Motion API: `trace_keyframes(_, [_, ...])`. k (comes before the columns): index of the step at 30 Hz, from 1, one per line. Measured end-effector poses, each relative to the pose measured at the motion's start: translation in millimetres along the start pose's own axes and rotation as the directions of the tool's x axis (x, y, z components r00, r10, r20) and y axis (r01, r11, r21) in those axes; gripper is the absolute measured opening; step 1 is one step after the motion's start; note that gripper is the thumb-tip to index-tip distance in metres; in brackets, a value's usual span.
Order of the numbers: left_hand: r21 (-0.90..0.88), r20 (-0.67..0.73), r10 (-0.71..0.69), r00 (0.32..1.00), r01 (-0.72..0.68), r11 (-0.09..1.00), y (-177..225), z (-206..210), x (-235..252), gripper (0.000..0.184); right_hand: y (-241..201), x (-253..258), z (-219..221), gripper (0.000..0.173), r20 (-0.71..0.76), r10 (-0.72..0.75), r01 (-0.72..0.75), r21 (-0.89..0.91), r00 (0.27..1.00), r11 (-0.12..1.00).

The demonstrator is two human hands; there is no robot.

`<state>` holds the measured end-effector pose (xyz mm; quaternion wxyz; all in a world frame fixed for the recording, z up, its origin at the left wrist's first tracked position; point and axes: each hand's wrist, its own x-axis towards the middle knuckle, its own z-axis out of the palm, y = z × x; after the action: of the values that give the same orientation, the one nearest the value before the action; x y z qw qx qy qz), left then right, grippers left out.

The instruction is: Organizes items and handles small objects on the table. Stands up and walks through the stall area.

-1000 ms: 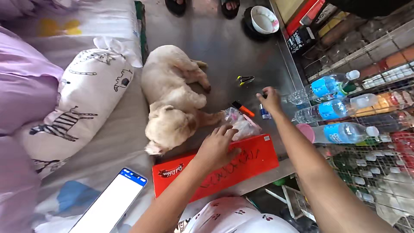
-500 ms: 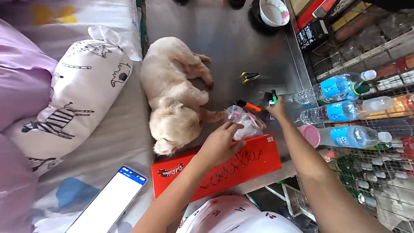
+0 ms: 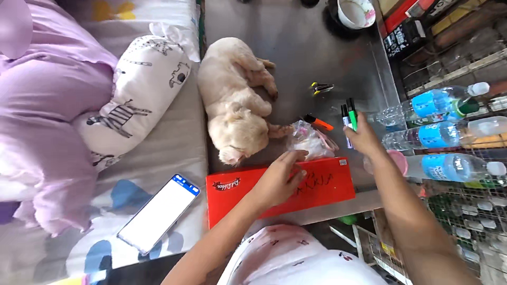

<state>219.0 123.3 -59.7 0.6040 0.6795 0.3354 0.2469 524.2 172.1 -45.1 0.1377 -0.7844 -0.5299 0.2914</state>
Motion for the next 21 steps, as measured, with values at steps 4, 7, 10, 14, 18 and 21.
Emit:
trace_keyframes(4, [-0.516, -0.045, -0.191, 0.98, 0.141, 0.845, -4, 5, -51, 0.052, -66, -101, 31, 0.063, 0.287, -0.294, 0.259, 0.153, 0.912, 0.954])
trace_keyframes(7, [-0.629, -0.179, -0.267, 0.947, 0.099, 0.771, -11, 14, -76, 0.056, -82, -138, 85, 0.061, 0.368, -0.443, 0.36, 0.274, 0.818, 0.892])
trace_keyframes(10, [-0.556, -0.304, -0.306, 0.902, 0.093, 0.826, -23, 15, -94, 0.048, -87, -151, 119, 0.06, 0.412, -0.499, 0.364, 0.365, 0.762, 0.857])
trace_keyframes(14, [-0.519, -0.327, -0.403, 0.855, 0.193, 0.832, -26, 7, -112, 0.042, -87, -156, 136, 0.058, 0.472, -0.469, 0.244, 0.462, 0.746, 0.853])
trace_keyframes(18, [-0.495, -0.36, -0.45, 0.817, 0.241, 0.835, -29, 1, -118, 0.048, -91, -158, 148, 0.06, 0.409, -0.374, 0.134, 0.506, 0.832, 0.852])
trace_keyframes(21, [-0.491, -0.399, -0.452, 0.798, 0.231, 0.84, -30, 0, -121, 0.056, -95, -163, 156, 0.062, 0.302, -0.38, 0.125, 0.617, 0.874, 0.777])
